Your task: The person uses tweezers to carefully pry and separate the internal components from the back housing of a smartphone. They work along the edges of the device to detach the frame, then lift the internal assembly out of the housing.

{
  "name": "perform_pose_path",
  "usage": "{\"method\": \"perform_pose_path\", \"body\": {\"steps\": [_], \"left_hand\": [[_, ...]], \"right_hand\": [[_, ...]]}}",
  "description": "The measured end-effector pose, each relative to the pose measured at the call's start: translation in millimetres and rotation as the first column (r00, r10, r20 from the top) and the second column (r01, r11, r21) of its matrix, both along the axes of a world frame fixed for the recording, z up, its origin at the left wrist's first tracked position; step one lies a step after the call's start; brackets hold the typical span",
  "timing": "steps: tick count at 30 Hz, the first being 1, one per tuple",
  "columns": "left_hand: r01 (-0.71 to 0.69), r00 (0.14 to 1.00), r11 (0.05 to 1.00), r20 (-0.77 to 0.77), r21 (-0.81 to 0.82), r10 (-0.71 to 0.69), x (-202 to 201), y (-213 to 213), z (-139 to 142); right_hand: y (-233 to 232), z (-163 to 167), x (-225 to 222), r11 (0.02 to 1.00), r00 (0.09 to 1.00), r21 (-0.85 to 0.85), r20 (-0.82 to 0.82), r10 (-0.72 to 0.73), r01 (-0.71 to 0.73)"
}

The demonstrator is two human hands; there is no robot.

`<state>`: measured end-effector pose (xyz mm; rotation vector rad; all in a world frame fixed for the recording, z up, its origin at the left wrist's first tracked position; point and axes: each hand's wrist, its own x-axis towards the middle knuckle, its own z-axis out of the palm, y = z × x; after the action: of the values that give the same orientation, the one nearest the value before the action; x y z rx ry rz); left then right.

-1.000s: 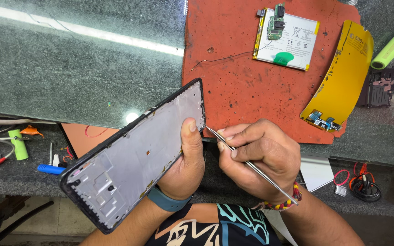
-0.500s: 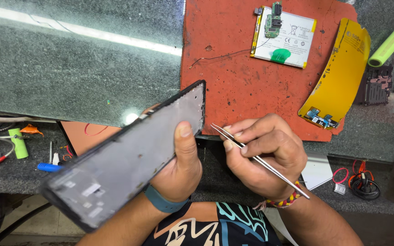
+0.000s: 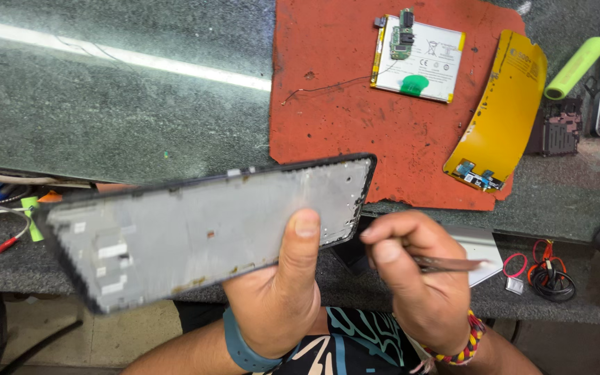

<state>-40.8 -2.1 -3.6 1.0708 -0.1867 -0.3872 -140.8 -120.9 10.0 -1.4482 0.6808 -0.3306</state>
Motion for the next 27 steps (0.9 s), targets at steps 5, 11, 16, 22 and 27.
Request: {"method": "perform_pose_path", "body": {"steps": [5,11,16,22,27], "left_hand": [[0.070,0.991,0.997,0.116,0.023,-0.073,-4.0,4.2,-4.3],[0.078,0.808,0.977,0.562,0.201,-0.180,12.0,12.0,-8.3],[0.039,0.702,0.979,0.691,0.202,-0.171,21.1,8.5,-8.0],[0.070,0.684,0.971,0.698,0.228,-0.213,20.3,11.9,-8.6],[0.064,0.761,0.977,0.623,0.206,-0.181,12.5,10.7,-13.8]], "right_hand": [[-1.7,-14.1,-7.6,0.999,1.000,0.035,-0.004,0.002,-0.002],[-1.1,-15.7,0.1,1.000,0.999,-0.031,-0.042,-0.008,0.006],[-3.3,-16.7,4.8,0.999,0.999,-0.027,-0.035,0.015,-0.016],[-3.5,-18.3,6.4,0.998,0.997,0.046,-0.070,0.039,-0.036],[-1.3,-20.4,8.4,0.998,0.997,0.055,-0.068,0.042,-0.038]]}}
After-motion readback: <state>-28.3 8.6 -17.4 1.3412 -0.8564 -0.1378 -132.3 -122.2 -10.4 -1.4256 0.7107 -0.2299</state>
